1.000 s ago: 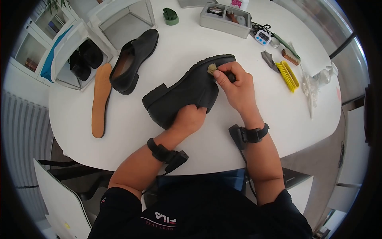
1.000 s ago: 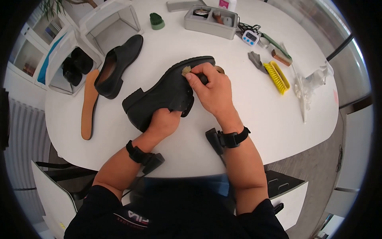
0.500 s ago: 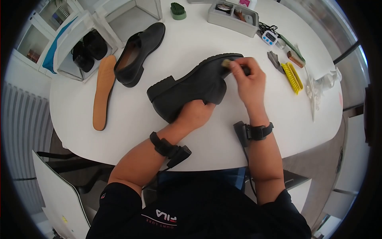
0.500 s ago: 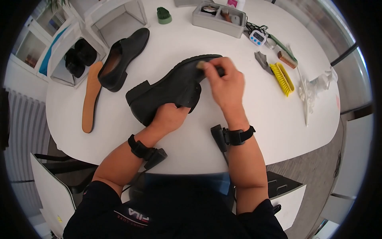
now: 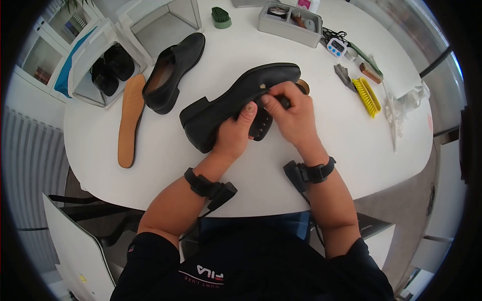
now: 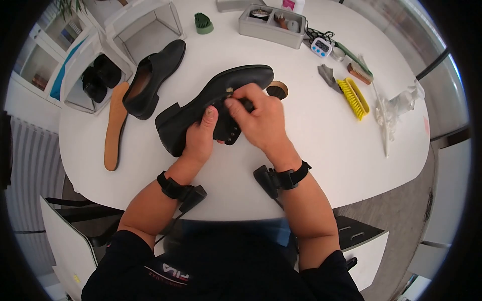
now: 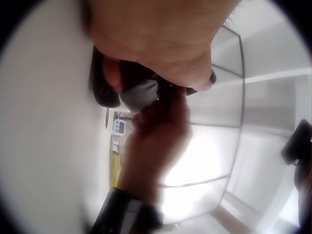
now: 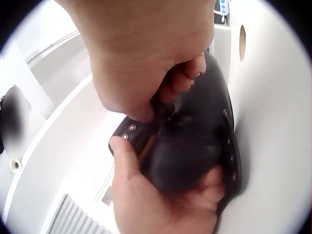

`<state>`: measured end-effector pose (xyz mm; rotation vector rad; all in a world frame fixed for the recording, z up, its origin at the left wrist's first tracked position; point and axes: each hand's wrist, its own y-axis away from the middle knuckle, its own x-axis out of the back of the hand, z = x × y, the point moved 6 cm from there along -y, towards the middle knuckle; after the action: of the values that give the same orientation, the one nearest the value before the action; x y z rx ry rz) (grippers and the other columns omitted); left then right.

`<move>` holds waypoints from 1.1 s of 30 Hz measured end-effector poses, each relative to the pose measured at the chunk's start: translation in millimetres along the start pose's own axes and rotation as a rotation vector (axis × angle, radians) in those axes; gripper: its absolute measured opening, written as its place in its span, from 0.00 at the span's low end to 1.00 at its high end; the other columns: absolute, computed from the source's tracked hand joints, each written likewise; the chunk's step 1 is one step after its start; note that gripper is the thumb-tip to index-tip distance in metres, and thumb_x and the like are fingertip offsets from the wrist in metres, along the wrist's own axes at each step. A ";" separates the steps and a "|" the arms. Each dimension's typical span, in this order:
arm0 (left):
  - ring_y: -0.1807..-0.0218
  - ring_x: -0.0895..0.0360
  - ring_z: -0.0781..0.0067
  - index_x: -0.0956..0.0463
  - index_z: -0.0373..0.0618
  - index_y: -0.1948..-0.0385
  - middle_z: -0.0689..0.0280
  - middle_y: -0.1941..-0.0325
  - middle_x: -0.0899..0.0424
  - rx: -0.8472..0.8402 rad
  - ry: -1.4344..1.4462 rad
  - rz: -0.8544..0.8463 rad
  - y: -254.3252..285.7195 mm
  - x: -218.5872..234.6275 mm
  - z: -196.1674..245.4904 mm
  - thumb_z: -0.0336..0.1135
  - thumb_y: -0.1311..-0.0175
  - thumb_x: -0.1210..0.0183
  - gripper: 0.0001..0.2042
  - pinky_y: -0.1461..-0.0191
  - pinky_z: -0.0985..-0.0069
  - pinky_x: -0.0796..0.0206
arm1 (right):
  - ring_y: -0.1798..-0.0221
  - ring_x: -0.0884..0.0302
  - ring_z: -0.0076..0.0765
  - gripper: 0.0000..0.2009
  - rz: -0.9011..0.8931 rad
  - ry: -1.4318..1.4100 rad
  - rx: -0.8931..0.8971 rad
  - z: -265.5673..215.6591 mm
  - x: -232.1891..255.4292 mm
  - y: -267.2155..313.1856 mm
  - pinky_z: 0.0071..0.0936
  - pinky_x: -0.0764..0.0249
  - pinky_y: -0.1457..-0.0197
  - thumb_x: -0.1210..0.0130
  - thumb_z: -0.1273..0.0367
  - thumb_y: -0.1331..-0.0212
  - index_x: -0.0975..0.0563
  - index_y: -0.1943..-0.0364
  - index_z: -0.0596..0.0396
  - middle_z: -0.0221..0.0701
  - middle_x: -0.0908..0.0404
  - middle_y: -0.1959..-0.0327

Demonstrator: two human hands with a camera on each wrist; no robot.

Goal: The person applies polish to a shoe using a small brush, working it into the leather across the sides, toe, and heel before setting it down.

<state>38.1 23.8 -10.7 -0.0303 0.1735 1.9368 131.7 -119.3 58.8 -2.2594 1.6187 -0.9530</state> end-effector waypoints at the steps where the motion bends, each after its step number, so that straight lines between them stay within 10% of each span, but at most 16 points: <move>1: 0.61 0.17 0.80 0.16 0.42 0.47 0.69 0.58 0.13 -0.019 0.041 0.028 -1.6 2.7 -0.3 0.64 0.24 0.43 0.29 0.64 0.79 0.24 | 0.71 0.15 0.36 0.10 -0.087 -0.073 0.009 -3.0 -5.9 2.2 0.29 0.23 0.65 0.30 0.64 0.34 0.17 0.60 0.54 0.35 0.14 0.73; 20: 0.62 0.16 0.78 0.19 0.41 0.44 0.66 0.56 0.13 -0.064 0.245 -0.090 -16.6 5.3 5.0 0.71 0.23 0.53 0.36 0.60 0.78 0.20 | 0.71 0.15 0.47 0.10 0.076 0.059 0.037 -15.4 -11.2 6.1 0.36 0.22 0.68 0.29 0.65 0.41 0.18 0.62 0.51 0.36 0.14 0.73; 23: 0.62 0.16 0.78 0.19 0.41 0.45 0.66 0.57 0.13 -0.165 0.298 0.043 -20.1 12.5 1.2 0.71 0.23 0.52 0.36 0.61 0.78 0.21 | 0.73 0.15 0.46 0.09 -0.361 -0.103 0.191 -25.5 -37.0 17.4 0.35 0.23 0.68 0.28 0.66 0.39 0.18 0.62 0.53 0.36 0.14 0.74; 33: 0.55 0.15 0.76 0.19 0.38 0.42 0.65 0.52 0.12 -0.158 0.181 0.010 -19.9 20.6 2.9 0.69 0.22 0.54 0.37 0.53 0.78 0.23 | 0.73 0.15 0.47 0.09 -0.268 0.117 0.153 -9.0 -26.5 9.5 0.38 0.23 0.68 0.29 0.64 0.42 0.19 0.67 0.50 0.34 0.15 0.77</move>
<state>49.2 50.3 -12.1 -0.3107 0.1411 1.9537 113.9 -97.2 50.8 -2.3919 1.2535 -1.2474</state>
